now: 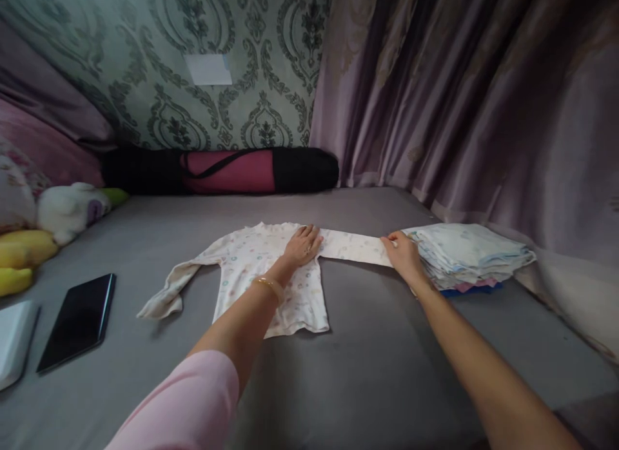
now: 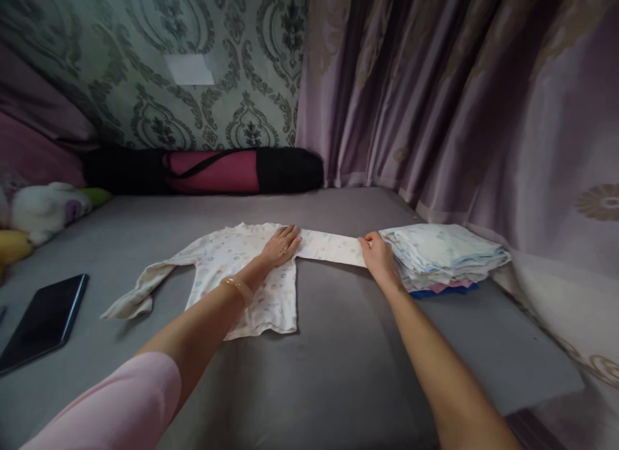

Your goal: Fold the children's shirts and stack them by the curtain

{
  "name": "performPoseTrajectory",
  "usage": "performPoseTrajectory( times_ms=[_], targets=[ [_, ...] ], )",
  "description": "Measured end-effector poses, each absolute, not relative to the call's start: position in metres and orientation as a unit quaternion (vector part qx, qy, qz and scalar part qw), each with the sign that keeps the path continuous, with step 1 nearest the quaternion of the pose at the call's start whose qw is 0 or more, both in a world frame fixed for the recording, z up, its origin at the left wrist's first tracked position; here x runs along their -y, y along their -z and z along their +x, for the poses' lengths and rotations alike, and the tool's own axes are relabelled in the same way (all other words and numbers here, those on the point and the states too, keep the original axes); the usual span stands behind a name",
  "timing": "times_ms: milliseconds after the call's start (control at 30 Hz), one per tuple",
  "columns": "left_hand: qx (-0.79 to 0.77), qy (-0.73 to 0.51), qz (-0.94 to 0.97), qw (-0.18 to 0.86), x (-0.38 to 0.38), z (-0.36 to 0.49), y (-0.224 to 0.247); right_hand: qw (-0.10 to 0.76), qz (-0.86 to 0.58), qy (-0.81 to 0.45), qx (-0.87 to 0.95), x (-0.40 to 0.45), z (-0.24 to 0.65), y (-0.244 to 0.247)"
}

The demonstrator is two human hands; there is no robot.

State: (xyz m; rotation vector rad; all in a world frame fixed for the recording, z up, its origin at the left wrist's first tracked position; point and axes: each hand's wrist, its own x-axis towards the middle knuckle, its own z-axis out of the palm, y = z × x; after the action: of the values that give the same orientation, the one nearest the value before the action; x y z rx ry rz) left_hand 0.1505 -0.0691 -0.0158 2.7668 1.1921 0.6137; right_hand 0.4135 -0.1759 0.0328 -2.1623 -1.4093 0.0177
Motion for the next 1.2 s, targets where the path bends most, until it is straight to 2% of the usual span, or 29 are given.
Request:
performPoseTrajectory(
  times_ms=[100,167,300,600,767,867,1000,1200],
  targets=[
    [-0.400,-0.187,0.896,0.031,0.071,0.151,0.015,0.106,-0.814,0.053,0.569,0.180,0.414,-0.034],
    [-0.418,-0.179,0.890,0.033,0.073,0.151,0.015,0.024,-0.810,0.068,0.582,0.183,0.408,-0.030],
    [-0.432,-0.166,0.886,0.034,0.074,0.151,0.016,-0.033,-0.786,0.111,0.608,0.184,0.397,-0.024],
    [-0.437,-0.150,0.886,0.046,0.072,0.152,0.018,-0.075,-0.748,0.154,0.641,0.167,0.371,-0.039],
    [-0.436,-0.139,0.888,0.038,0.074,0.152,0.018,0.057,-0.660,0.063,0.747,0.140,0.309,-0.024],
    [-0.447,-0.113,0.887,0.034,0.075,0.152,0.017,0.087,-0.665,-0.012,0.742,0.132,0.285,-0.009],
    [-0.450,-0.111,0.885,0.041,0.075,0.154,0.017,0.072,-0.694,-0.040,0.716,0.140,0.295,0.002],
    [-0.443,-0.137,0.885,0.041,0.074,0.152,0.020,0.009,-0.756,0.003,0.654,0.175,0.366,0.004]
  ],
)
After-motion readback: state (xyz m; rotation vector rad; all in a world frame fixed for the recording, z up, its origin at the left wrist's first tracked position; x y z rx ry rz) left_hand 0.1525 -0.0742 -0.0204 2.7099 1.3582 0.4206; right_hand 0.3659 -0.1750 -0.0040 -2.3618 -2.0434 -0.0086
